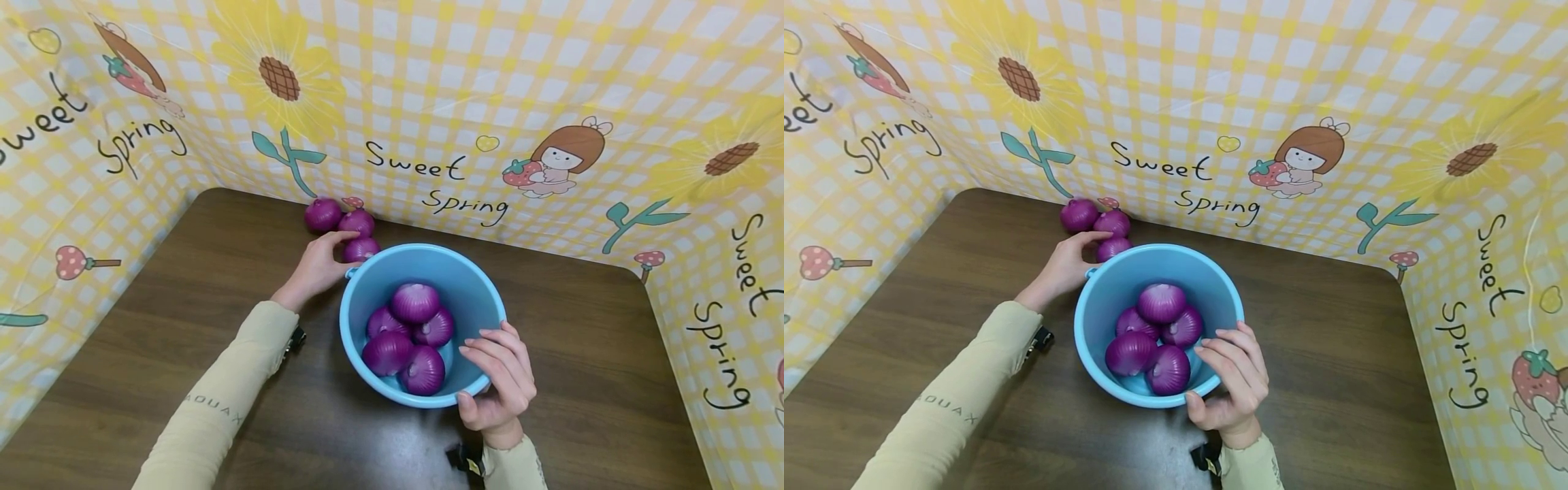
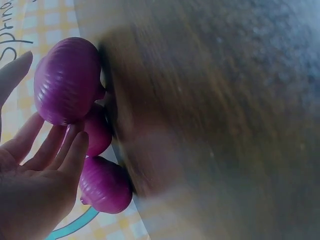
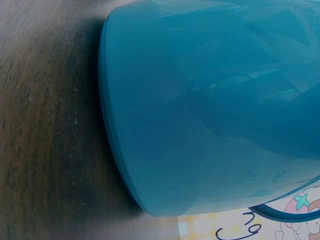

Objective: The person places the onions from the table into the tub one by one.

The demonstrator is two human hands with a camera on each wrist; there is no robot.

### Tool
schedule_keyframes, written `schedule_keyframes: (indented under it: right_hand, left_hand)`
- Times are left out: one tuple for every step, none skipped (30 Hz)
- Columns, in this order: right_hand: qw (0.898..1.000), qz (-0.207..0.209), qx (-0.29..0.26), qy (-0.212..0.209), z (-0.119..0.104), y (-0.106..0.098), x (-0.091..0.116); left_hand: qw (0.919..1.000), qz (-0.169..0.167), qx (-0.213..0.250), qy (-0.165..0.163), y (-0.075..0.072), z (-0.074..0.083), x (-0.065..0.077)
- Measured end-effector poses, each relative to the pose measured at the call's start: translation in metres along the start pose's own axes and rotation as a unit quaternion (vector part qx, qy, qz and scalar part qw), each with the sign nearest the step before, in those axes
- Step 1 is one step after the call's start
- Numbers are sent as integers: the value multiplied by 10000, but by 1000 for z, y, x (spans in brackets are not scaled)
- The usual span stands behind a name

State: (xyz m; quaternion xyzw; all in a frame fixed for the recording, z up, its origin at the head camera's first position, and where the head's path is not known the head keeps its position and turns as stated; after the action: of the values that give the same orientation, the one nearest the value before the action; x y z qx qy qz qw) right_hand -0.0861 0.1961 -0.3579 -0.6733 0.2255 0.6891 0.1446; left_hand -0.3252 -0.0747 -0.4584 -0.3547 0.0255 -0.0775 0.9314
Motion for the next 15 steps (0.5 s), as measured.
schedule_keyframes:
  right_hand:
    - [10000, 3, 2, -2, 0, 0, 0]
    - [10000, 7, 5, -6, 0, 0, 0]
    - [10000, 11, 6, -8, 0, 0, 0]
    - [10000, 16, 5, -10, 0, 0, 0]
    - [10000, 20, 4, -14, 0, 0, 0]
    - [10000, 26, 5, -18, 0, 0, 0]
    - [10000, 29, 5, -18, 0, 0, 0]
    - [10000, 28, 5, -16, 0, 0, 0]
    - [10000, 26, 7, -10, 0, 0, 0]
    - [10000, 23, 9, -6, 0, 0, 0]
    - [10000, 17, 14, -2, 0, 0, 1]
    - [10000, 10, 19, 4, 0, 0, 1]
    - [10000, 2, 22, 10, 0, 0, 1]
    - [10000, -3, 25, 12, 0, 0, 1]
    - [10000, -7, 26, 14, 0, 0, 1]
  left_hand:
    - [10000, 7, -28, 25, 0, 0, 0]
    - [10000, 9, -38, 46, 0, 1, 0]
    - [10000, 7, -51, 62, 0, 1, 0]
    - [10000, -9, -63, 65, 1, 1, 1]
    - [10000, -27, -62, 67, 1, 1, 1]
    - [10000, -51, -60, 62, 2, 0, 1]
    - [9999, -88, -50, 48, 3, 0, 1]
    - [9999, -126, -34, 17, 5, -1, 1]
    - [9999, -165, -15, -6, 6, -1, 1]
    - [9998, -204, 5, -31, 7, -2, 1]
    - [9997, -235, 40, -68, 8, -3, 1]
    - [9996, -260, 70, -100, 9, -3, 0]
    - [9994, -289, 101, -128, 10, -3, 0]
    - [9993, -320, 145, -156, 11, -4, 0]
    - [9991, -346, 187, -170, 12, -4, 0]
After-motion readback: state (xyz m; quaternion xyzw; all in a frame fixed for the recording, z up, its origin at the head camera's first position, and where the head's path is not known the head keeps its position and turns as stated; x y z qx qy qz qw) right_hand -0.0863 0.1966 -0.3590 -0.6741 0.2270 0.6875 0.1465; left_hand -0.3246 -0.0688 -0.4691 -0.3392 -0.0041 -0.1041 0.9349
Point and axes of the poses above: each hand's wrist, its own x-axis away from the middle knuckle, its own y-axis out of the palm, z = x × y, the point moved 8 cm from there along -x, towards the middle knuckle, and after that the axes turned 8 degrees about -y, right-handed, at the moved point
